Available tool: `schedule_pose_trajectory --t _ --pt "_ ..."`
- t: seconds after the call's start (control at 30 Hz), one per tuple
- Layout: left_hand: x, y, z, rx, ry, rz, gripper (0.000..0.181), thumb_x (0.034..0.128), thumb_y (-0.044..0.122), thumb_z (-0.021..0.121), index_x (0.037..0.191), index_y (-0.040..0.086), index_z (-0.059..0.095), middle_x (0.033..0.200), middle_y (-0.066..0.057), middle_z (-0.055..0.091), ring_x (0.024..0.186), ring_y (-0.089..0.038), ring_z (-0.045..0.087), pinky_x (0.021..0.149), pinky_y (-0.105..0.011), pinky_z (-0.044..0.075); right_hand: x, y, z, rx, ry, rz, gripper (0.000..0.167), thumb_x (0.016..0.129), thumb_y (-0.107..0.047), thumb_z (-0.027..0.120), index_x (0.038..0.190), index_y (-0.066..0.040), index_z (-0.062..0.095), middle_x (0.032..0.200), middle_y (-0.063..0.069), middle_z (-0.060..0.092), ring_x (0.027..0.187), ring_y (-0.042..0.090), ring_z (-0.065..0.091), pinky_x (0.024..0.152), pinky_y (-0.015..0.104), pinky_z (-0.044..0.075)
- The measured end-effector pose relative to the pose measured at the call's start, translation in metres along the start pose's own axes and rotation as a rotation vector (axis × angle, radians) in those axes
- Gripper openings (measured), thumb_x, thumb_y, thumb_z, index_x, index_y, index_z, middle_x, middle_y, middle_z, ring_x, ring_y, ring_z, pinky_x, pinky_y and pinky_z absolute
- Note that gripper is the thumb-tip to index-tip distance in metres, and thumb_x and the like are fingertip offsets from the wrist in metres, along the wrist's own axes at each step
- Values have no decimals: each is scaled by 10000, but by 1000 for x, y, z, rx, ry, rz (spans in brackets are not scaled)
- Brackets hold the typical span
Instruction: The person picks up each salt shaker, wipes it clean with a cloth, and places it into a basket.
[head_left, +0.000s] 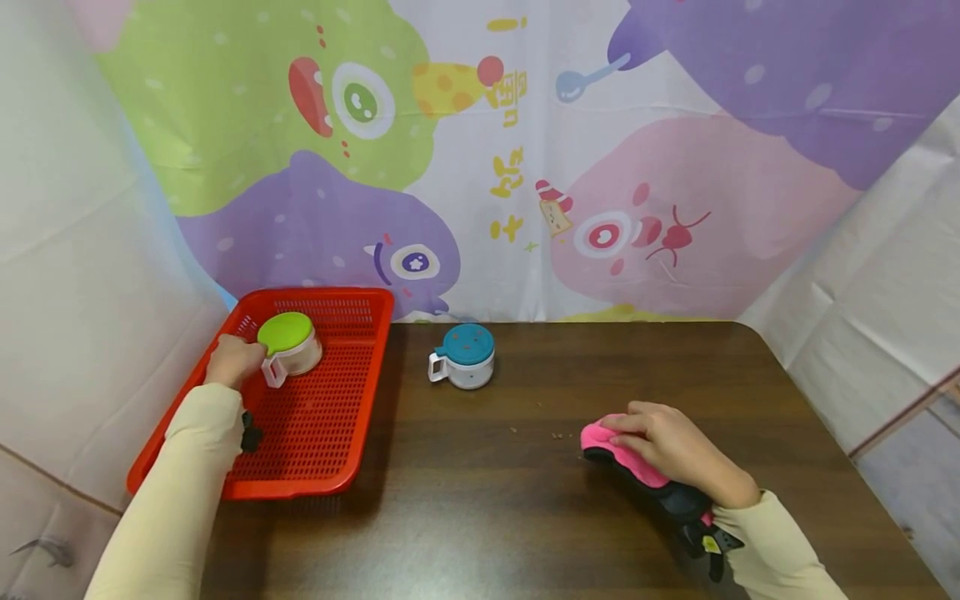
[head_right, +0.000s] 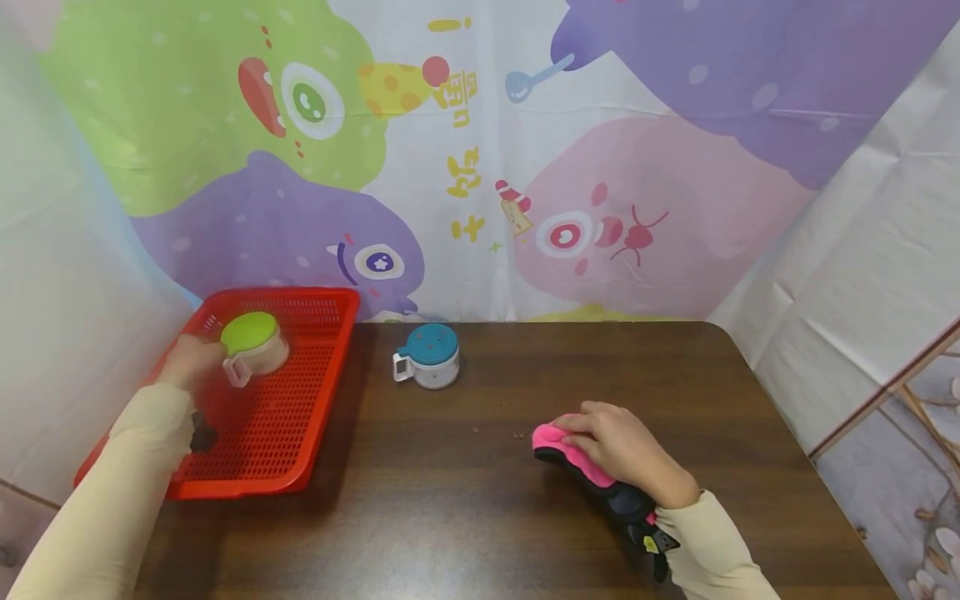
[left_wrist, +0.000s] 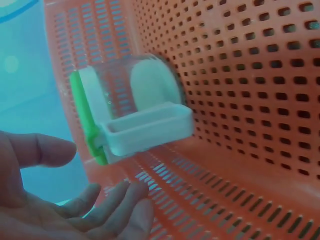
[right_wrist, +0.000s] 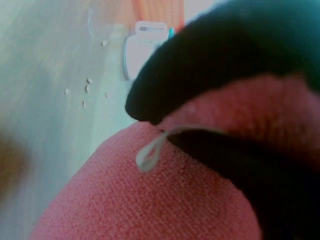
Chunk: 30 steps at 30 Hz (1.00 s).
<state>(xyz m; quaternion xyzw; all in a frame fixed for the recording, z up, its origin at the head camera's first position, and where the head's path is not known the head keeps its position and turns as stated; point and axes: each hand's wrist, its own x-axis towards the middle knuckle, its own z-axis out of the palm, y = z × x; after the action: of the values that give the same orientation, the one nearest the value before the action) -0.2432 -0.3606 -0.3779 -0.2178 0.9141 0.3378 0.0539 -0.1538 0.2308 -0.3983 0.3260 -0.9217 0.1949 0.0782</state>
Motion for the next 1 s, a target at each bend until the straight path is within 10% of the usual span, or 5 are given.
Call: schedule_pose_trajectory --t 0.2,0.5,1.0 --pt "-2 11 1 62 112 71 337 898 272 418 842 -57 460 936 -299 486 953 -486 450 854 -552 373 0 2 0 -9 -3 -4 287 790 -96 751 1075 -119 748 688 -125 414 627 -5 318 578 177 304" --pt "-11 29 3 25 108 140 569 952 275 389 1354 -125 423 1370 -354 440 1235 -539 411 1035 -587 361 2 3 -2 -24 -8 -22 278 792 -110 752 1069 -127 750 689 -118 429 626 2 318 586 183 308" --pt "-30 59 12 -69 81 217 545 962 260 394 1395 -71 393 1408 -342 398 1263 -486 419 1027 -574 378 7 1 -4 -22 -42 -8 282 795 -114 752 1076 -130 747 693 -107 425 628 12 329 586 186 315"
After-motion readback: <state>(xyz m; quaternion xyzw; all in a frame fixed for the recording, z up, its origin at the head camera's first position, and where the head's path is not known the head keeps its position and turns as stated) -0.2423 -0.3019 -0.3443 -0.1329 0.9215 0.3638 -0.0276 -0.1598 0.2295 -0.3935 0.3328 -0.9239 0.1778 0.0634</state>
